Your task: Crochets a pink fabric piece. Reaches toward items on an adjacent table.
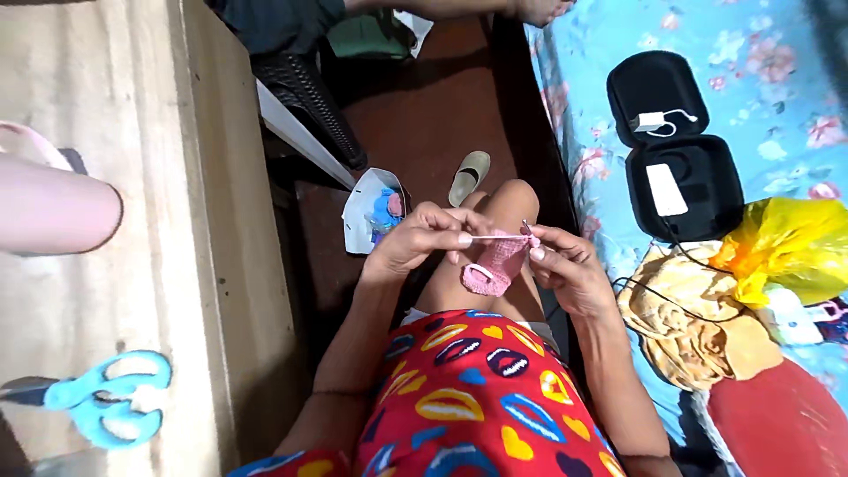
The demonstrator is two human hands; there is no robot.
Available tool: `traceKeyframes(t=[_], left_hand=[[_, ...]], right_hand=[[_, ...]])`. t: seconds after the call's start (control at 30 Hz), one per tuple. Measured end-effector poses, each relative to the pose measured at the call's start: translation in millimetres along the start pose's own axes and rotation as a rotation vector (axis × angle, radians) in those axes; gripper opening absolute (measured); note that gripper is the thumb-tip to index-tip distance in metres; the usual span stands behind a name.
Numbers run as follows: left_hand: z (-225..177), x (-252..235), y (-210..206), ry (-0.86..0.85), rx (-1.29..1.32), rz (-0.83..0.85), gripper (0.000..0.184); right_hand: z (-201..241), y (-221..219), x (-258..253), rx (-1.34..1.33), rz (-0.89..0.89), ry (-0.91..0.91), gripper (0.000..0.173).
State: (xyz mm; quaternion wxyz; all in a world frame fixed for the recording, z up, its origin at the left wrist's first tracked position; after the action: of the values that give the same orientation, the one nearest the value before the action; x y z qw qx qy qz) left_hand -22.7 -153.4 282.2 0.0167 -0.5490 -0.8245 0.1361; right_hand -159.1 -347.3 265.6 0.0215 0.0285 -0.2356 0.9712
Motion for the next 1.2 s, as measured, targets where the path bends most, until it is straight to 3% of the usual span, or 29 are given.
traceKeyframes(t=[0.13,0.23,0.3,0.4,0.5,0.57,0.63,0.67,0.73,0.8,0.87,1.0,1.07,1.2], left_hand=[[0,-30,-8,-0.215,0.188,-0.018,0.021],[-4,-48,-27,-0.166,0.152,-0.127,0.048],[-9,-57,-34,-0.106,0.064,-0.234,0.065],[-17,-65,-37,-0.054,-0.050,-0.372,0.075],[-20,-71,-41,-0.017,-0.155,-0.479,0.078],[-17,-74,-42,-0.105,-0.370,-0.525,0.074],[-11,-75,-44,-0.269,-0.682,-0.554,0.059],[-9,-74,-46,-0.340,-0.771,-0.550,0.049],[-4,-74,-48,-0.423,-0.750,-0.516,0.038],[-1,-75,-47,-0.423,-0.528,-0.510,0.042],[-1,-78,-46,-0.402,-0.310,-0.507,0.046],[0,-83,-42,-0.373,-0.236,-0.504,0.046],[-1,-85,-42,-0.363,-0.208,-0.525,0.045],[-3,-88,-36,-0.338,-0.040,-0.510,0.045]], right_hand=[[11,-1,-11,-0.032,0.020,-0.005,0.024],[20,1,-20,0.024,-0.012,0.016,0.028],[26,2,-24,0.126,-0.081,0.040,0.034],[31,1,-30,0.317,-0.182,0.116,0.039],[33,-2,-33,0.597,-0.248,0.219,0.020],[34,-1,-33,0.843,-0.290,0.318,0.010],[37,-2,-35,0.955,-0.314,0.372,0.012],[39,-3,-37,0.906,-0.310,0.349,0.010],[44,-1,-41,0.556,-0.267,0.223,0.006],[43,4,-45,0.099,-0.212,0.105,0.018],[38,8,-45,0.029,-0.224,0.130,0.021],[36,6,-39,0.670,-0.382,0.463,0.008],[35,6,-37,0.927,-0.423,0.592,0.011],[38,5,-35,1.148,-0.430,0.661,0.016]])
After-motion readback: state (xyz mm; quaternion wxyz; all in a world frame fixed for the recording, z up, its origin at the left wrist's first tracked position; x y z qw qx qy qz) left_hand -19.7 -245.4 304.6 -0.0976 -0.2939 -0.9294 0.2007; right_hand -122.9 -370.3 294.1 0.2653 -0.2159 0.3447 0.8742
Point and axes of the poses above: each hand's wrist, its own x-axis away from the middle knuckle, its own y-axis out of the back of the hand, z = x × y, the point moved 3 cm from there along -x, towards the middle knuckle, and after that the axes turned 5 degrees about z, right-handed, at the moved point
